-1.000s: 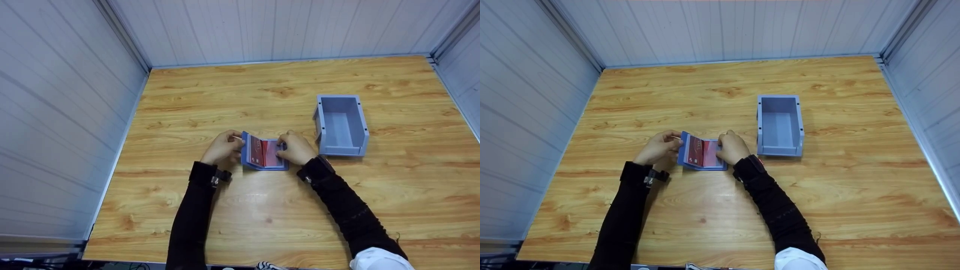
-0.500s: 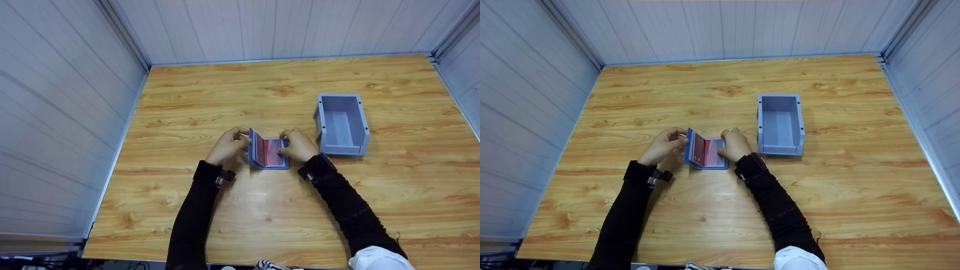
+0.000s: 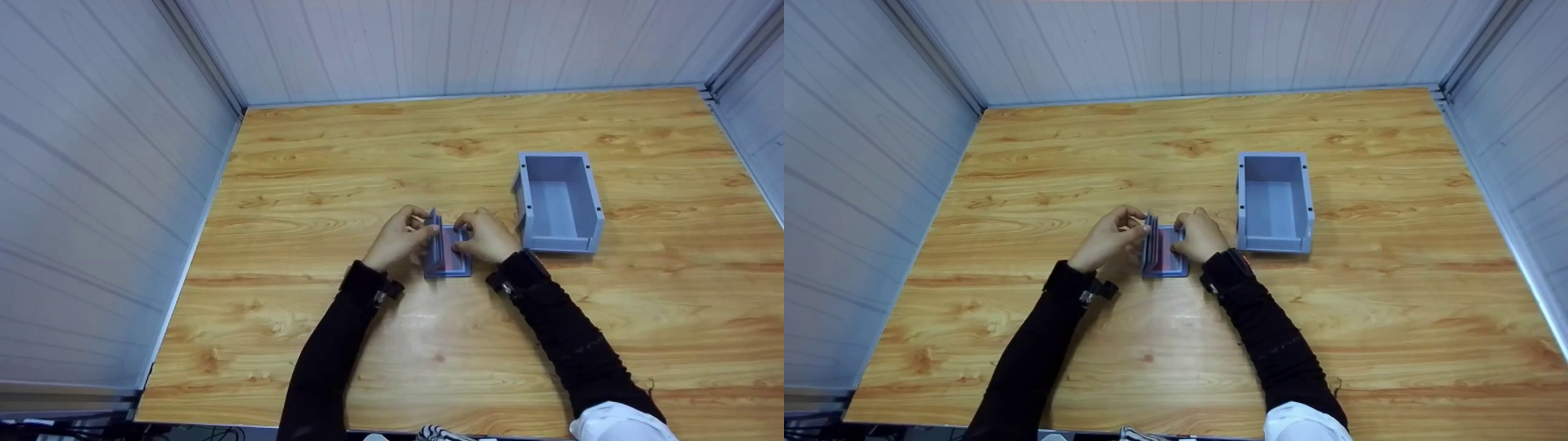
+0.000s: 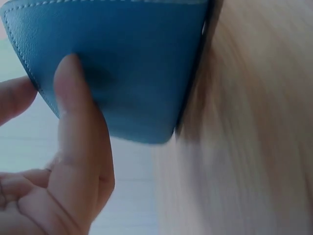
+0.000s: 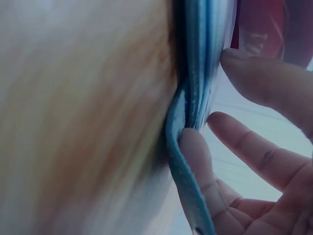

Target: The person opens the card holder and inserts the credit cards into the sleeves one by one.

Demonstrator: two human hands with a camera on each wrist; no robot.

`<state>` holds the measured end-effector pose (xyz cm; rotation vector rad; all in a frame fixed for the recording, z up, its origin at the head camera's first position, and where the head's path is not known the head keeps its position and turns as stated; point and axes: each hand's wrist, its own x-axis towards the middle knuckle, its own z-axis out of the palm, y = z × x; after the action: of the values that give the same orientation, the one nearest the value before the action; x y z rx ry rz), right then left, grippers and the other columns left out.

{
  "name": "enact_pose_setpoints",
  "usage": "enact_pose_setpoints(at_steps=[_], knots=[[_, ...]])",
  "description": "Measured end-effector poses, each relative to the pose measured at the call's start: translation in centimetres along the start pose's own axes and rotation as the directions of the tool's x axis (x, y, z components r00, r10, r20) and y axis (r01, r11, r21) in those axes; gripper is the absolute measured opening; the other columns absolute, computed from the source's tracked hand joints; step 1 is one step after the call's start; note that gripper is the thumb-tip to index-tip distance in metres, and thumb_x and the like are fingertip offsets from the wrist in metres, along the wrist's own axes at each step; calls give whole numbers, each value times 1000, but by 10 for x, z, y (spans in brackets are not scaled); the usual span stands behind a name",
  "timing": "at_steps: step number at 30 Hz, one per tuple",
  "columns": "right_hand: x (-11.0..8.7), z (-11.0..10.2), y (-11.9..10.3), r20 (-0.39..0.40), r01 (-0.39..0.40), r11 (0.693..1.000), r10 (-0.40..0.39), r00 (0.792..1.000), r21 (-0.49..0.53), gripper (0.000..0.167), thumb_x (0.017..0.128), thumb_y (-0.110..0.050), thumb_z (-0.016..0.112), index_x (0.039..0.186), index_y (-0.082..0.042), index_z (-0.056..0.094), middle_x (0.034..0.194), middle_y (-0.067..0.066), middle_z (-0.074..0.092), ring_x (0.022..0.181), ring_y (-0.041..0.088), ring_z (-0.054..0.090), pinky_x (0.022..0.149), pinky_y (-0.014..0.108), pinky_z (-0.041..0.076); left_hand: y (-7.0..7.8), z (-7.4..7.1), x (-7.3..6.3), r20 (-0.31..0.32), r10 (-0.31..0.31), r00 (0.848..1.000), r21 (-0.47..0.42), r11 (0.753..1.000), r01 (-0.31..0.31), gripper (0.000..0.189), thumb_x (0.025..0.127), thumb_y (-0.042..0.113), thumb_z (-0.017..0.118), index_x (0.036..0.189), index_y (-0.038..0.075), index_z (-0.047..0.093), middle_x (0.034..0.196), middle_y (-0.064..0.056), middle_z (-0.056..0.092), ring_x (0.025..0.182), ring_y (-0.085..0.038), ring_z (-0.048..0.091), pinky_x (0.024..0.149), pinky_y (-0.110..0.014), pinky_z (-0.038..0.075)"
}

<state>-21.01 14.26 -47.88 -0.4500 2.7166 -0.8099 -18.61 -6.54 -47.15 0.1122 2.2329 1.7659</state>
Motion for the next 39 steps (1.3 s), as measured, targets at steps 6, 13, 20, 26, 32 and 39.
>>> enact_pose_setpoints(at_steps=[6, 13, 20, 26, 32, 39], knots=[[0, -1, 0, -10, -8, 999, 7, 1000, -47, 42, 77, -17, 72, 118, -8, 66, 106, 15, 58, 91, 29, 56, 77, 42, 44, 6, 17, 4, -25, 10, 1000, 131, 991, -7, 33, 91, 23, 68, 114, 6, 54, 83, -1, 53, 62, -12, 55, 58, -31, 57], [1, -1, 3, 13, 26, 1000, -26, 1000, -4, 40, 80, -11, 68, 119, -5, 65, 110, 19, 57, 93, 30, 56, 81, 46, 48, 3, 28, 7, 10, 66, 998, 307, 949, -66, 29, 91, 16, 66, 115, 2, 58, 86, -2, 55, 72, -11, 53, 62, -19, 46], [2, -4, 6, 33, 21, 1000, -22, 999, 13, 39, 84, -11, 66, 122, -2, 64, 112, 20, 58, 95, 31, 56, 86, 47, 49, -2, 19, 0, 97, 85, 992, 437, 891, -120, 47, 84, 15, 74, 127, 2, 59, 118, -14, 54, 107, -24, 54, 96, -34, 48], [1, -7, 7, 41, 9, 1000, -10, 999, 24, 37, 86, -13, 66, 121, -2, 64, 112, 20, 58, 98, 33, 57, 88, 47, 49, -3, 13, -4, 159, 81, 984, 541, 826, -156, 65, 78, 21, 80, 136, 8, 54, 149, -13, 41, 136, -30, 42, 115, -40, 36], [0, -7, 8, 24, 28, 999, -29, 999, 33, 35, 88, -10, 62, 120, 3, 63, 112, 23, 59, 101, 34, 58, 91, 49, 48, -3, 13, -4, 213, 69, 975, 600, 778, -186, 77, 79, 25, 80, 146, 10, 45, 157, -10, 34, 142, -28, 37, 117, -37, 34], [-2, -8, 6, -17, 50, 999, -50, 999, 1, 29, 91, -9, 57, 114, 5, 66, 112, 23, 65, 105, 36, 60, 95, 50, 47, -3, 17, -4, 231, 48, 972, 651, 735, -191, 78, 81, 28, 79, 148, 10, 43, 159, -11, 31, 144, -26, 36, 117, -36, 34]])
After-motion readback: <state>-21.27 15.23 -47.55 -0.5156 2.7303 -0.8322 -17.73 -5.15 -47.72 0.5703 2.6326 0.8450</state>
